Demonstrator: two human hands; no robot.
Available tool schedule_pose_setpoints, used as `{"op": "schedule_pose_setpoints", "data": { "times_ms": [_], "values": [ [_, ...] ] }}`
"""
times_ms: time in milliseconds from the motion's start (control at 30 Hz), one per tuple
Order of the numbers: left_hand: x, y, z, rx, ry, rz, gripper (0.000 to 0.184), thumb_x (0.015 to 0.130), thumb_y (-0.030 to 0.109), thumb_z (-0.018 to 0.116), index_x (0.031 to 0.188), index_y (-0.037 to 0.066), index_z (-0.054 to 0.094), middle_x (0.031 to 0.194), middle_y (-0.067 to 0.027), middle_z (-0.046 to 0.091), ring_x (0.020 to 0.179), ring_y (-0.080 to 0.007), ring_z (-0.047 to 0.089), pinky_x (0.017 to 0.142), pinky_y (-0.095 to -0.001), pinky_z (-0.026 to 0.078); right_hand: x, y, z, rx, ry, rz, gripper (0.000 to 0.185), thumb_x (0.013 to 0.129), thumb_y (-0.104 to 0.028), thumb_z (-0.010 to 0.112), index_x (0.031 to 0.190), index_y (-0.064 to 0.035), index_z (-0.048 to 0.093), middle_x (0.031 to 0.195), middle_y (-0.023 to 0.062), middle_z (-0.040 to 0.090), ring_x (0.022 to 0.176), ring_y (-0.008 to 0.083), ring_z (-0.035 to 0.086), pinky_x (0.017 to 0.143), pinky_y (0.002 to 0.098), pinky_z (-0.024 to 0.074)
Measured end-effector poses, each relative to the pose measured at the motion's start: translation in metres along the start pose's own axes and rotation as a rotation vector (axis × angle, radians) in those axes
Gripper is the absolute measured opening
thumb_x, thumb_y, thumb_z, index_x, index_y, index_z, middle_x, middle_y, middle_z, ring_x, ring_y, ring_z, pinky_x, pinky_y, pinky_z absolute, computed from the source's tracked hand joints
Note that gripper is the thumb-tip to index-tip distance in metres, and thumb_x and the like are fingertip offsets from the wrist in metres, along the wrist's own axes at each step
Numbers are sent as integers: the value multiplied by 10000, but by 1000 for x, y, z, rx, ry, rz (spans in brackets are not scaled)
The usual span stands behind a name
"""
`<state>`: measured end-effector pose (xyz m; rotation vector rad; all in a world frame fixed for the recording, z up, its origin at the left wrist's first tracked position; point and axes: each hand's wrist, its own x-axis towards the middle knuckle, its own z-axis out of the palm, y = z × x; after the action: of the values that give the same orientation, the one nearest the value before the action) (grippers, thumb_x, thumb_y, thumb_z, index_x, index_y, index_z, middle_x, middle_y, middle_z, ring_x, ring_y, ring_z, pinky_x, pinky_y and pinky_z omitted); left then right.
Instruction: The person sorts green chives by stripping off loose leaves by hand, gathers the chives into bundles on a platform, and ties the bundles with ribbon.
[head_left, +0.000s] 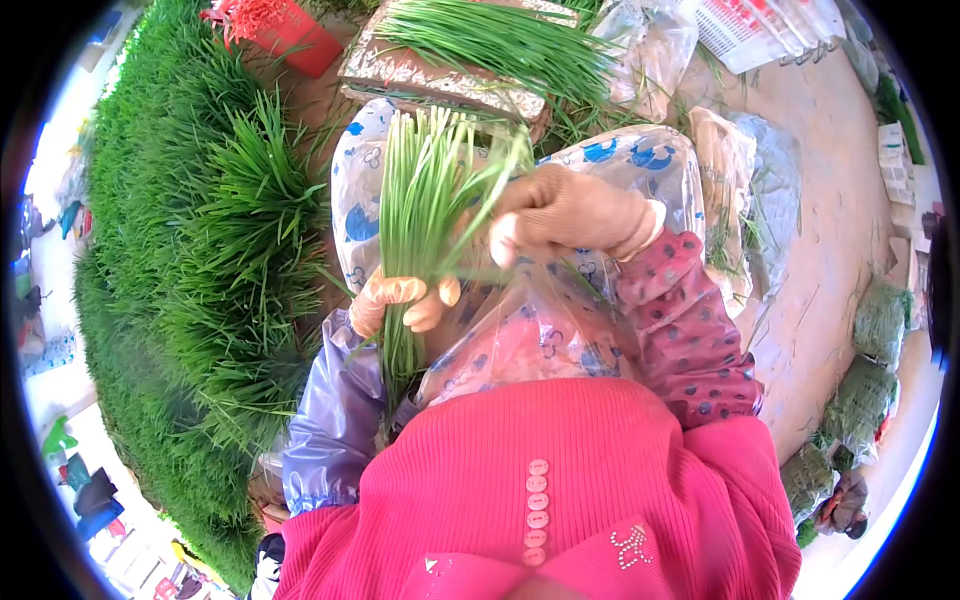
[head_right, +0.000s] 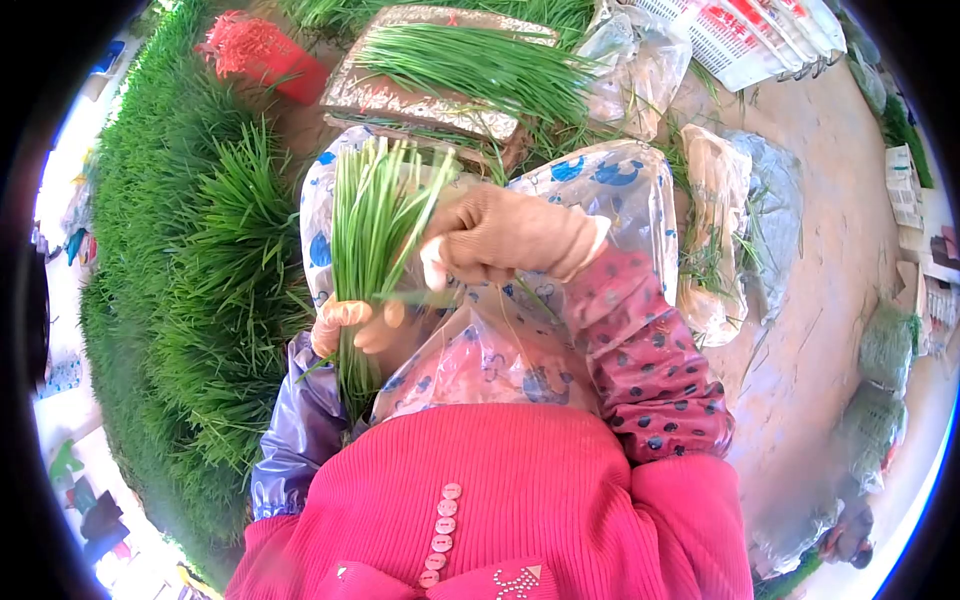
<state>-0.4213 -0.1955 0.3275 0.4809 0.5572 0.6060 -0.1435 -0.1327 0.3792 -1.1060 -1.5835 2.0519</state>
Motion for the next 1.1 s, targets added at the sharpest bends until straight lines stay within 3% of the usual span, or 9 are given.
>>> {"op": "schedule_pose_setpoints", "data": {
  "times_ms": [133,333,500,600,700,767,833,900,1100],
  "values": [
    [1,5,9,12,-90,-23,420,799,289,715,943,-82,582,637,-110,540,439,-116,418,393,-265,302,-29,11,-4,761,-357,-218,246,873,-177,618,843,65,650,514,19,491,354,51,350,319,220,192],
    [7,-3,3,154,-73,33,351,792,215,723,912,-85,585,634,-99,533,435,-112,420,390,-255,293,-57,25,9,618,-447,-726,221,822,-166,682,912,36,667,709,102,653,431,117,495,374,269,358],
    [6,-3,4,-98,65,-20,715,826,158,667,1417,12,293,813,-105,567,465,-104,418,419,-252,326,-99,-12,-61,519,-813,-850,228,852,-167,640,981,20,652,712,65,605,482,142,522,429,263,399],
    [6,-2,5,-88,32,33,622,820,163,671,1342,-13,383,844,-122,571,472,-115,425,428,-261,340,-197,16,-71,381,210,-460,245,854,-155,609,1009,33,633,714,70,586,568,152,559,491,287,430],
    [7,-2,5,-74,14,31,603,783,202,725,1266,-26,445,913,-159,592,493,-132,442,452,-273,370,-200,29,-70,-672,900,291,257,875,-73,521,1086,20,632,749,36,582,650,96,532,587,227,419],
    [8,0,11,-84,-4,57,568,772,214,732,1205,-54,480,936,-186,600,500,-145,465,449,-280,385,-192,34,-67,-1242,951,354,260,876,-59,523,1098,12,637,766,13,575,662,75,510,612,209,410],
    [10,3,14,-70,7,46,574,768,210,734,1206,-60,479,944,-190,604,501,-146,470,449,-281,387,-168,15,-49,-188,1006,187,253,862,-86,571,1091,-9,648,824,17,607,706,73,512,654,211,427],
    [9,3,16,-47,20,16,580,763,207,735,1207,-65,479,952,-194,607,502,-148,474,449,-282,388,-131,-18,-19,-106,875,78,278,850,-128,618,1101,-12,645,865,56,647,730,97,539,676,221,444],
    [14,-1,22,7,-6,31,637,742,189,748,1255,-52,457,926,-175,627,496,-134,475,438,-248,368,-28,-29,17,-762,637,-189,197,854,-163,623,1020,-62,657,837,105,667,710,216,633,655,328,488]
  ]
}}
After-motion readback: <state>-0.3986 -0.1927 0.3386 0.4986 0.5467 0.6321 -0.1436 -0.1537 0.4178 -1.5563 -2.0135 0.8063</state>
